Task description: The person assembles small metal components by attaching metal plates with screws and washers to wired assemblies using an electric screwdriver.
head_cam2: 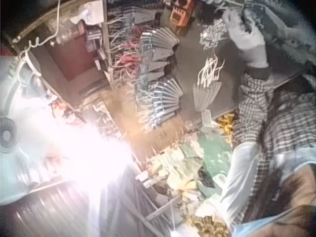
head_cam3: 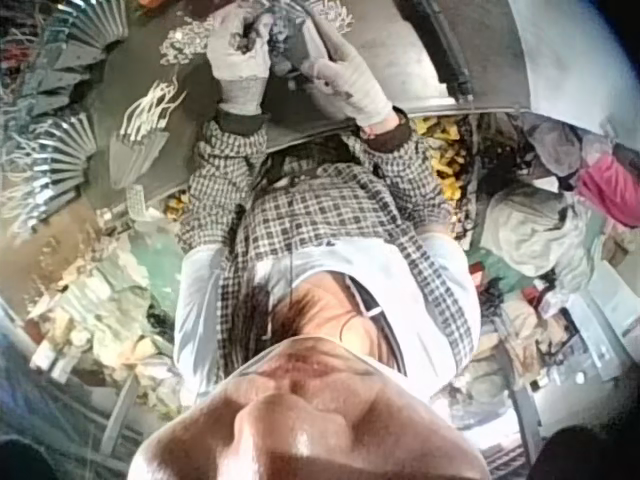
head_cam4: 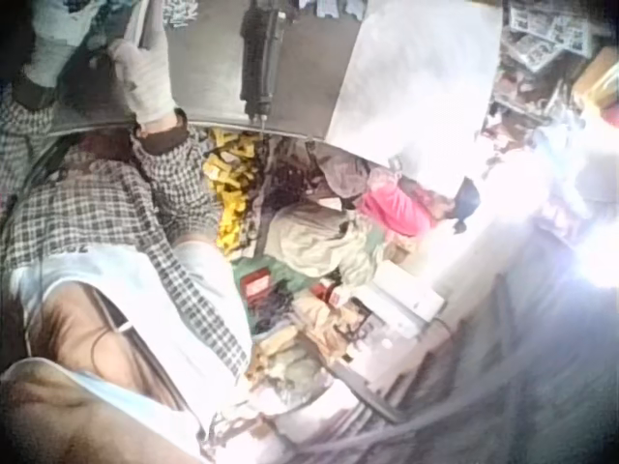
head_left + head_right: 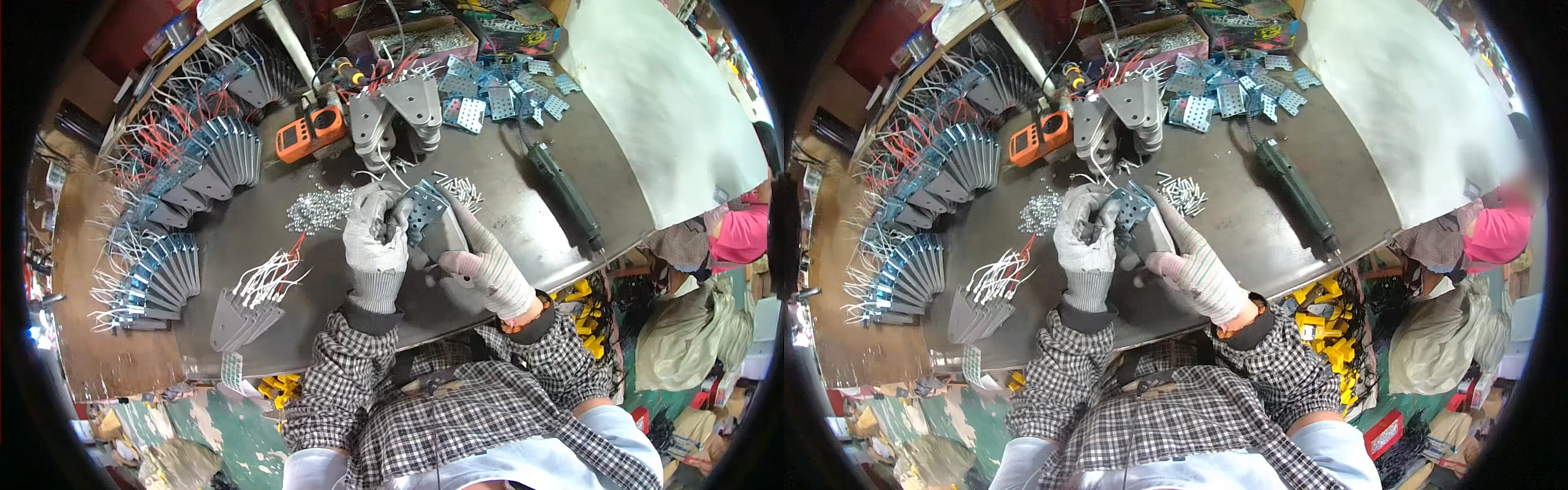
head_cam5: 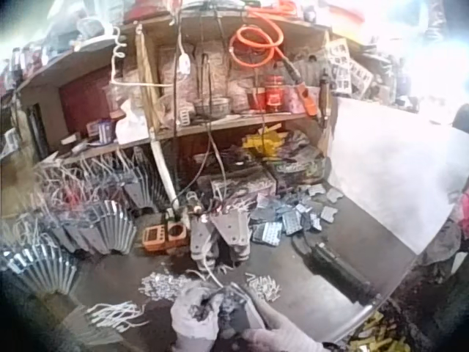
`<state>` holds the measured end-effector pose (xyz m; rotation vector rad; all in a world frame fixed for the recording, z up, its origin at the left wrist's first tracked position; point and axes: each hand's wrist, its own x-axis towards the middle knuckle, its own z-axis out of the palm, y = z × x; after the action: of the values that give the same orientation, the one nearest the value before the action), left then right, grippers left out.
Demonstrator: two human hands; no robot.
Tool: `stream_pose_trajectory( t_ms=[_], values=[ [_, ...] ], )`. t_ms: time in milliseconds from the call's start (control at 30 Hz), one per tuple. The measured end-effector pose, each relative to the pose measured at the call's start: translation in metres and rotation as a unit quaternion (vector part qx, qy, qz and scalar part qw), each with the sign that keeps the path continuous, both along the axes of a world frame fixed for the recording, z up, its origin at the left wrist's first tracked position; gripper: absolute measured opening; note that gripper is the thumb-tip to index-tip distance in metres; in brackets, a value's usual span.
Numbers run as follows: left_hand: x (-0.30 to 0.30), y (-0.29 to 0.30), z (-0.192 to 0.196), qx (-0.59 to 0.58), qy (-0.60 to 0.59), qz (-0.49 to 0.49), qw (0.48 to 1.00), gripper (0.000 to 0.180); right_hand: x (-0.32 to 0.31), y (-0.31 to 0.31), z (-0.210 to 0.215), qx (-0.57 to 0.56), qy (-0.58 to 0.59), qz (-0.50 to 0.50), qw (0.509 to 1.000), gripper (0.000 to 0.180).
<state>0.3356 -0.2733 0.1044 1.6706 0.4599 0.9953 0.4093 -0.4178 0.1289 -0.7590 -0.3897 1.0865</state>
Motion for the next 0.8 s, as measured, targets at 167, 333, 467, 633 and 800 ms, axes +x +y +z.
stream_pose_trajectory(
  t_ms=[167,333,467,633,800],
  values=[
    [-0.011,0.009,-0.001,0.070,0.031,0.021,0.997,0.011,-0.012,0.009,0.003,-0.021,-0.038,0.008,0.999,0.088],
    [-0.022,0.024,-0.006,0.018,0.009,-0.027,0.999,0.013,-0.004,0.011,0.016,-0.057,0.004,0.084,0.995,0.084],
    [-0.019,0.026,-0.009,0.061,-0.016,-0.005,0.998,0.007,-0.007,0.017,0.011,-0.057,0.036,0.089,0.994,0.081],
    [-0.015,0.032,-0.033,0.091,0.080,0.009,0.993,0.020,-0.029,0.033,-0.043,-0.152,-0.431,-0.107,0.883,0.077],
    [-0.008,0.030,-0.056,-0.154,0.013,-0.022,0.988,0.014,-0.046,0.045,-0.073,-0.174,-0.557,-0.181,0.792,0.084]
  ],
)
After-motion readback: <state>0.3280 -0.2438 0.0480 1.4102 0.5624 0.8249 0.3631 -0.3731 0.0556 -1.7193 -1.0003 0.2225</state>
